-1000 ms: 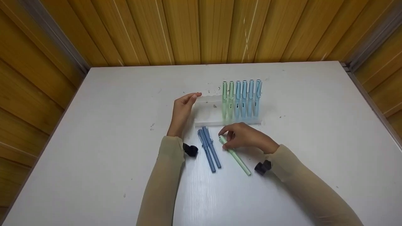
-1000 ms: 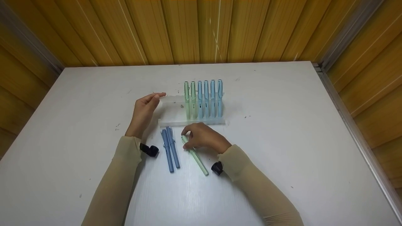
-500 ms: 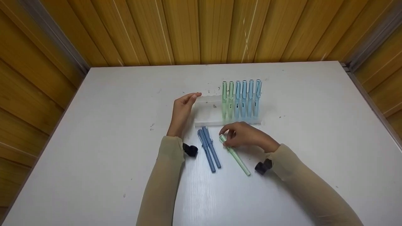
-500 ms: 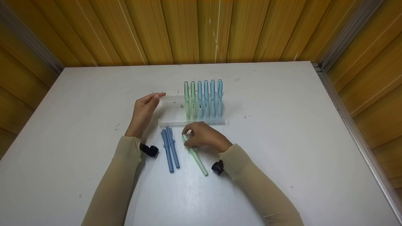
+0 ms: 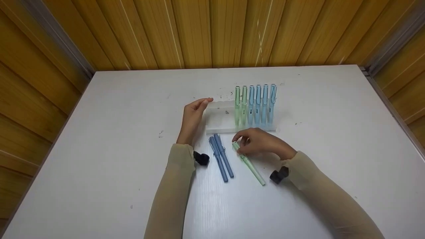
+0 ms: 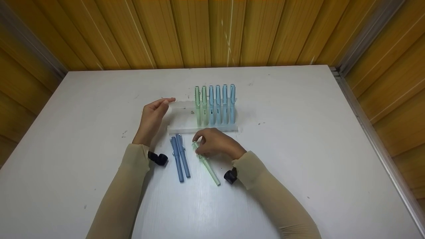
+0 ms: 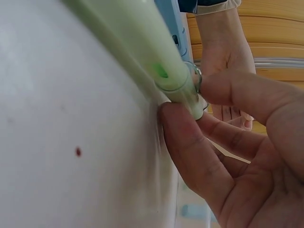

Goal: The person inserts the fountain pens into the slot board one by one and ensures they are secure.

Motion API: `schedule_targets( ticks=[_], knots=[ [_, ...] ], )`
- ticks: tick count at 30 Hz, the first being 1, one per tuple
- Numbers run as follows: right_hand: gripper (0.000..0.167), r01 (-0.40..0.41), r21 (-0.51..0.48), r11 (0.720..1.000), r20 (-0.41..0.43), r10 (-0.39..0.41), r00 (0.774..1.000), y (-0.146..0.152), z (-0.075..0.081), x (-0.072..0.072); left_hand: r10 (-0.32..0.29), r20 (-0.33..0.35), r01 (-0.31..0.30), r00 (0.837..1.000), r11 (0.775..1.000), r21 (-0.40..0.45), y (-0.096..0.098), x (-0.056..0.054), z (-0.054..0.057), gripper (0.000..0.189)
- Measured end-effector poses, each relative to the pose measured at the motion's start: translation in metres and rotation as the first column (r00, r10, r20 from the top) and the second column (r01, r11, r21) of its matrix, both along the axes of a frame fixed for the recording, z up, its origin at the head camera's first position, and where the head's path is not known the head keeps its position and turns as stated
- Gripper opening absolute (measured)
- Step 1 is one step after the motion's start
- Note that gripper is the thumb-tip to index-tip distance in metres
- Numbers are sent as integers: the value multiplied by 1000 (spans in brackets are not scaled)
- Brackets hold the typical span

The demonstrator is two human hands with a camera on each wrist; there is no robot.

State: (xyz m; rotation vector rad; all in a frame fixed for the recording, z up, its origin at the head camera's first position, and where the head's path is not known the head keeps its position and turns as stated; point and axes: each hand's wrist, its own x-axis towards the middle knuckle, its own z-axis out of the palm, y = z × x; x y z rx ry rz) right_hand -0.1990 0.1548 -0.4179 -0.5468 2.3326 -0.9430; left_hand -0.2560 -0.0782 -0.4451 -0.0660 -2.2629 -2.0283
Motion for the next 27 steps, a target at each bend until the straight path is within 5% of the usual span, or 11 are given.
schedule_targets(
  ticks=[8, 27],
  knots=[
    [35, 13, -17, 1000, 30, -13, 999, 1, 4, -2, -1, 3, 1, 1000, 1000, 2, 1, 1, 1, 27],
    [37, 73, -130, 989, -76, -83, 994, 0, 17, -3, 11, 18, -11, 1000, 1000, 9, 1, 0, 2, 28]
  ],
)
